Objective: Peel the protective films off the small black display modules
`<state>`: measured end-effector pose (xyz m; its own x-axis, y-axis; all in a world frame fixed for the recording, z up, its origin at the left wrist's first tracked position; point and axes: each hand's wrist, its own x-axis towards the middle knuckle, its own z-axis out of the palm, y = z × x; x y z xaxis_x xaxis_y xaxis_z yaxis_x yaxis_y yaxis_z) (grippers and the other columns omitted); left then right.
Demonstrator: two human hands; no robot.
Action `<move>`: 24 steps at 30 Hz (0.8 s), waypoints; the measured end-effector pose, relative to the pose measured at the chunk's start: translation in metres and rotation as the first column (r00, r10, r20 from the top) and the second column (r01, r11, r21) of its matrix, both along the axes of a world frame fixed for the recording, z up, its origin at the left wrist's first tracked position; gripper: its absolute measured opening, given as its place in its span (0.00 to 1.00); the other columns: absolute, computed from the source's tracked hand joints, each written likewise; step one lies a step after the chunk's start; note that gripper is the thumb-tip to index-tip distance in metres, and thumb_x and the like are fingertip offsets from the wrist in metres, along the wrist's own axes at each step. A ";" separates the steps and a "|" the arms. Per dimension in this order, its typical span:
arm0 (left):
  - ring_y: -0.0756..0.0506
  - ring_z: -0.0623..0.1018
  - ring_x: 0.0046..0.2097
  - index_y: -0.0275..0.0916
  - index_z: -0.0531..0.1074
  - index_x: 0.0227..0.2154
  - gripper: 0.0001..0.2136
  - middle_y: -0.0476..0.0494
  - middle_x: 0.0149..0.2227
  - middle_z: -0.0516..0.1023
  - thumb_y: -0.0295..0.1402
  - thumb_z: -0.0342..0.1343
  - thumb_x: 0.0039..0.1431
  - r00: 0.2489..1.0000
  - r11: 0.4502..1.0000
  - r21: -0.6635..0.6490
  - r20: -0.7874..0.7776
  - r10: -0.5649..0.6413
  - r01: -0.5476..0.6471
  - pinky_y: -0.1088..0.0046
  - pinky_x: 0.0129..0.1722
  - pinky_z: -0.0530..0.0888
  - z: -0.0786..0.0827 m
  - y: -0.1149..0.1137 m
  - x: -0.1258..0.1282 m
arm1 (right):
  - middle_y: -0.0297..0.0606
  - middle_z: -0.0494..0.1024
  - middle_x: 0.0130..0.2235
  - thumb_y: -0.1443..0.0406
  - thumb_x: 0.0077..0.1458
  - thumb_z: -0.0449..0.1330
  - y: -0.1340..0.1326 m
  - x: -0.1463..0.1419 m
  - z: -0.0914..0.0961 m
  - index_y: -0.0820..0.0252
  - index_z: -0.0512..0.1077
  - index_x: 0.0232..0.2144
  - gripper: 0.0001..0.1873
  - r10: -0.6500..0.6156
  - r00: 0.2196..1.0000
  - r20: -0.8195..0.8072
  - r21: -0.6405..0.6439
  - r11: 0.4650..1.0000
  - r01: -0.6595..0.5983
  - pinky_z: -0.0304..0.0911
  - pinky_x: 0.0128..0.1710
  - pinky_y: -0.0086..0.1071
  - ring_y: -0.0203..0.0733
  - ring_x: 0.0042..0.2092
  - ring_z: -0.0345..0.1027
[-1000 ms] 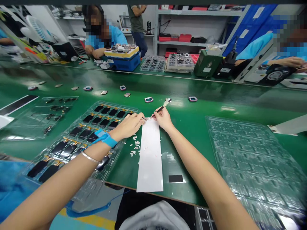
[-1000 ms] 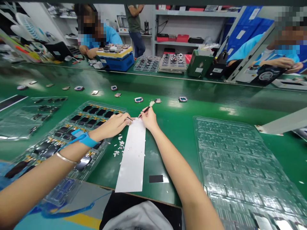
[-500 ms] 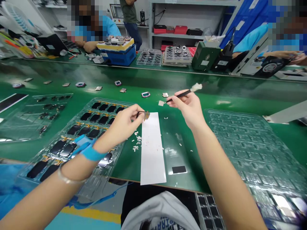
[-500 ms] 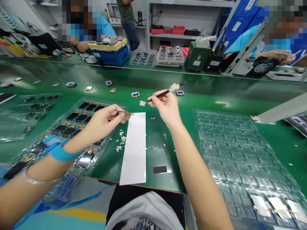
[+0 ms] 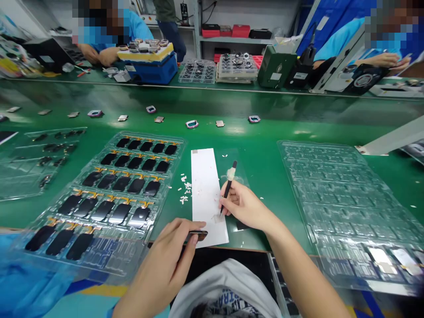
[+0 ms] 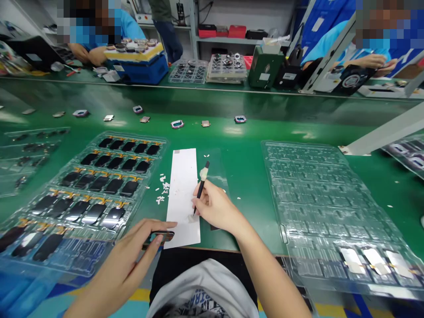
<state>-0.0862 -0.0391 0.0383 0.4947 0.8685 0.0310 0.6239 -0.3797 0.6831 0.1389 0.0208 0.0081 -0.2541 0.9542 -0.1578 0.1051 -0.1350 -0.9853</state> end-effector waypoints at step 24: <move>0.41 0.75 0.49 0.41 0.65 0.53 0.14 0.39 0.48 0.77 0.24 0.45 0.67 0.993 0.982 0.152 -0.043 -0.106 0.112 0.64 0.44 0.75 -0.014 0.008 0.005 | 0.28 0.71 0.27 0.63 0.51 0.62 0.002 0.002 0.001 0.56 0.60 0.35 0.14 -0.069 0.992 -0.106 -0.173 0.984 0.050 0.68 0.22 0.27 0.34 0.23 0.73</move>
